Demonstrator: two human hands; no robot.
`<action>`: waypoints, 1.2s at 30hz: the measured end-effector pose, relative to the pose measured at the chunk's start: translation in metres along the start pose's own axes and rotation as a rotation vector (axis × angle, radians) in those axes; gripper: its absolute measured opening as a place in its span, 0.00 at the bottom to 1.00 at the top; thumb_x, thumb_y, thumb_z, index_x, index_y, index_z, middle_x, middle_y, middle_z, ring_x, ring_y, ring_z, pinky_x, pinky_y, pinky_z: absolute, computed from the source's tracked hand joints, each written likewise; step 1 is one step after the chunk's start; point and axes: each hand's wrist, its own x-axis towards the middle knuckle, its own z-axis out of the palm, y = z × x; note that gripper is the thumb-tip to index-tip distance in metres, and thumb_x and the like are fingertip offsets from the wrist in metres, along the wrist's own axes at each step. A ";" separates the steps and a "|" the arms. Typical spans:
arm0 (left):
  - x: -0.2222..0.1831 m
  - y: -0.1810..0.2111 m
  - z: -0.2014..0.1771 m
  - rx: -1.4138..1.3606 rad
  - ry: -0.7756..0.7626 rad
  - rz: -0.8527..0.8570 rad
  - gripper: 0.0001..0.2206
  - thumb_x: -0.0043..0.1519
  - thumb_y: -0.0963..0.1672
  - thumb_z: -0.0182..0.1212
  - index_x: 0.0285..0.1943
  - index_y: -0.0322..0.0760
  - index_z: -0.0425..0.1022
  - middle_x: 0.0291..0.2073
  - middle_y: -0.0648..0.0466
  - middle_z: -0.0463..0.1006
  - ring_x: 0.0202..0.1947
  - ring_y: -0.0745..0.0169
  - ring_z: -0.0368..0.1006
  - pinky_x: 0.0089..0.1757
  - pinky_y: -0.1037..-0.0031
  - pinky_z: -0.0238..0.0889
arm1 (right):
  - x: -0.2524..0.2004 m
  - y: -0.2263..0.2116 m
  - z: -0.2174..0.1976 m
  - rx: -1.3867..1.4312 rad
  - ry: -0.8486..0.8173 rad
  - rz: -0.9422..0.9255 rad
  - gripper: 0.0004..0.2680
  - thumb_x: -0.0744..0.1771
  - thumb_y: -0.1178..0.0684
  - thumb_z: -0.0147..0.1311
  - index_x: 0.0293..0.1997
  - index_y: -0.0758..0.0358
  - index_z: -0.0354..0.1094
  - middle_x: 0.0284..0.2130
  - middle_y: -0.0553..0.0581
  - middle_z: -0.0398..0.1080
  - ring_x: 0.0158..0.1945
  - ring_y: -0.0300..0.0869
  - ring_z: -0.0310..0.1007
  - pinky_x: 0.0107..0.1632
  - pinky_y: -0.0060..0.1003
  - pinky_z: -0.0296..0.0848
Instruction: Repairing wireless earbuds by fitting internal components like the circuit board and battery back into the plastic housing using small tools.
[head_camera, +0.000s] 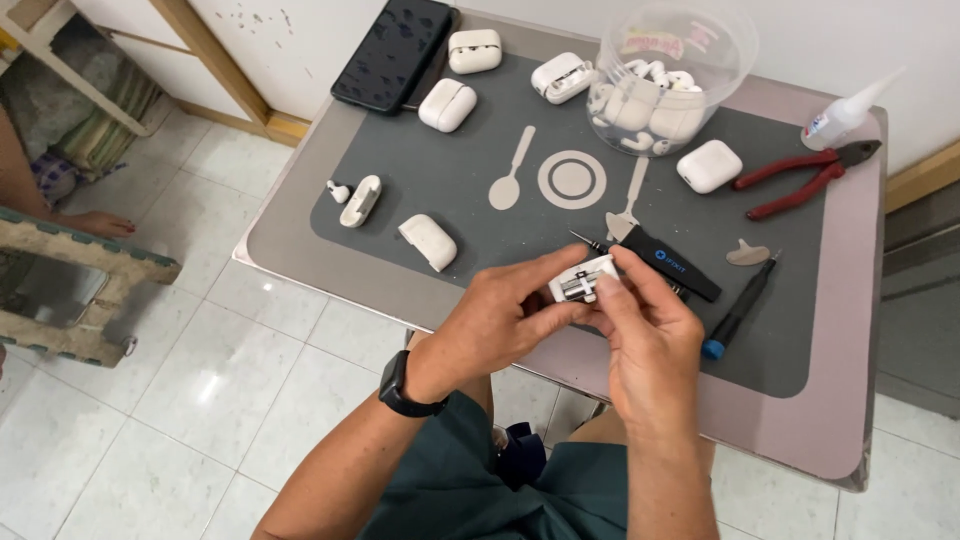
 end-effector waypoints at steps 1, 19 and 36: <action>-0.001 -0.001 -0.001 0.003 0.003 0.001 0.27 0.59 0.42 0.73 0.70 0.46 0.72 0.30 0.48 0.84 0.26 0.57 0.80 0.27 0.70 0.72 | 0.001 -0.002 -0.003 0.001 -0.004 0.000 0.14 0.68 0.64 0.55 0.61 0.77 0.67 0.35 0.65 0.69 0.36 0.48 0.77 0.40 0.47 0.86; 0.003 -0.006 -0.012 -0.425 -0.161 -0.168 0.20 0.63 0.39 0.67 0.65 0.34 0.76 0.35 0.45 0.84 0.32 0.68 0.74 0.32 0.76 0.73 | -0.003 -0.007 -0.020 -0.469 -0.113 -0.157 0.12 0.64 0.66 0.63 0.52 0.74 0.74 0.33 0.72 0.78 0.30 0.47 0.80 0.31 0.37 0.84; 0.000 0.013 -0.011 0.091 -0.118 0.072 0.10 0.65 0.44 0.64 0.54 0.38 0.79 0.53 0.48 0.79 0.46 0.58 0.78 0.45 0.69 0.70 | -0.030 -0.046 -0.038 -0.661 0.352 -0.222 0.08 0.66 0.63 0.64 0.50 0.64 0.77 0.38 0.54 0.79 0.40 0.33 0.77 0.48 0.24 0.78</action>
